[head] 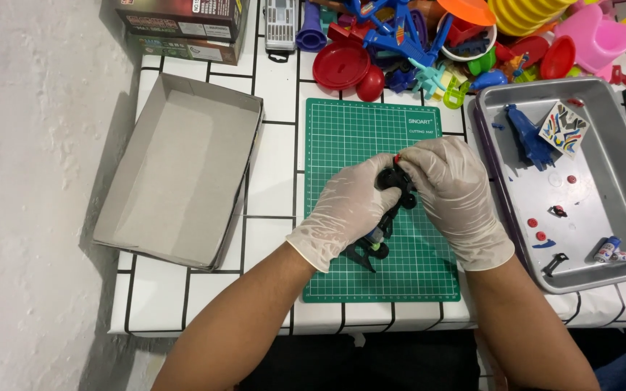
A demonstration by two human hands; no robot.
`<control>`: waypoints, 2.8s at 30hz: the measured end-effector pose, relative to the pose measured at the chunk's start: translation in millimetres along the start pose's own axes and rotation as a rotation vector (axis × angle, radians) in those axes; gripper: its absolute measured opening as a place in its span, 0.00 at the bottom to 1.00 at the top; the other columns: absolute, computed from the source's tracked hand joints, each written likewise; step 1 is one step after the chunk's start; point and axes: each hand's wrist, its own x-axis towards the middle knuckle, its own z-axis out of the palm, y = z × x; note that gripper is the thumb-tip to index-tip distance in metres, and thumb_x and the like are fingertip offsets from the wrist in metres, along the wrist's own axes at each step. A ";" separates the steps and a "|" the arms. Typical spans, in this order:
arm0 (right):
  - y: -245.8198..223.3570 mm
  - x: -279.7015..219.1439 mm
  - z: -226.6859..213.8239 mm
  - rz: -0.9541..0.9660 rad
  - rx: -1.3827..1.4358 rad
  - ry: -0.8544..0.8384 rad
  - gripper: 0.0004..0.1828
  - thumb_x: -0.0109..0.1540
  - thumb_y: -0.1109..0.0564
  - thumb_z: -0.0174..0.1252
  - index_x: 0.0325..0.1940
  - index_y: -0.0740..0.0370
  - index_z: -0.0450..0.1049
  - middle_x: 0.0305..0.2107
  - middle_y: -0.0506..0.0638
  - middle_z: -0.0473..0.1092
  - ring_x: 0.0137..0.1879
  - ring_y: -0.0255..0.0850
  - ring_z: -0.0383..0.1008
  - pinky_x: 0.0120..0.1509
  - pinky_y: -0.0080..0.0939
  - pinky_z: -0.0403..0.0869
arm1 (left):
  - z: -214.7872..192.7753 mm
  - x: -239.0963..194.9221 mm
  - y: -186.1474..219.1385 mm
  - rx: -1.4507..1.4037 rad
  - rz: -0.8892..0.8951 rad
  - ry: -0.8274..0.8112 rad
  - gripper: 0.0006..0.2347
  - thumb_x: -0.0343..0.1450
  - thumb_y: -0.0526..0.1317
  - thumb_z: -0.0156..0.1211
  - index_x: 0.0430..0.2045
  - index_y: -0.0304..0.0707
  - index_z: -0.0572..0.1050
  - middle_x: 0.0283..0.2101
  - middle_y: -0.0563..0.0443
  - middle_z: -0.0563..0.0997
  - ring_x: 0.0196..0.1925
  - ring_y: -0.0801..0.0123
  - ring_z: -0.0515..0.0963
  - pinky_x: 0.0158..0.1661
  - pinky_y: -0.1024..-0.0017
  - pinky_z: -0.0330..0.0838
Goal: The person assembles a small black toy vehicle chassis on a green cutting mat. They attach red wheels to the axles and use a blue screwdriver to tighten the screws, securing the wheels in place.
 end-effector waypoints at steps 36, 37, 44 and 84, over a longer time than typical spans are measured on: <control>3.0 -8.5 -2.3 0.249 0.246 0.027 0.08 0.63 0.67 0.69 0.46 0.63 0.82 0.36 0.53 0.76 0.44 0.54 0.79 0.50 0.52 0.77 | -10.5 -12.7 11.0 -0.034 -0.018 -0.006 0.19 0.67 0.46 0.58 0.55 0.58 0.73 0.52 0.48 0.83 0.60 0.53 0.79 0.59 0.55 0.73; 2.0 -7.9 -1.5 0.250 0.247 0.026 0.08 0.63 0.67 0.69 0.46 0.63 0.82 0.36 0.53 0.76 0.44 0.54 0.79 0.50 0.52 0.77 | -9.9 -11.6 9.8 -0.034 -0.020 -0.006 0.19 0.67 0.46 0.58 0.55 0.58 0.73 0.52 0.48 0.83 0.60 0.53 0.79 0.59 0.55 0.73; -2.1 -4.7 -0.6 0.241 0.253 0.018 0.08 0.62 0.69 0.69 0.42 0.63 0.82 0.35 0.54 0.76 0.45 0.55 0.80 0.51 0.52 0.77 | -3.9 -4.5 2.5 -0.111 -0.003 0.025 0.18 0.67 0.46 0.60 0.53 0.58 0.74 0.50 0.49 0.84 0.58 0.55 0.80 0.57 0.56 0.74; -36.5 -29.3 -24.6 1.238 1.043 -0.131 0.32 0.59 0.67 0.64 0.69 0.65 0.69 0.44 0.58 0.78 0.47 0.39 0.78 0.58 0.41 0.76 | 21.5 43.8 -35.6 -0.901 0.253 0.300 0.12 0.70 0.39 0.69 0.46 0.45 0.77 0.41 0.54 0.84 0.41 0.77 0.80 0.40 0.77 0.80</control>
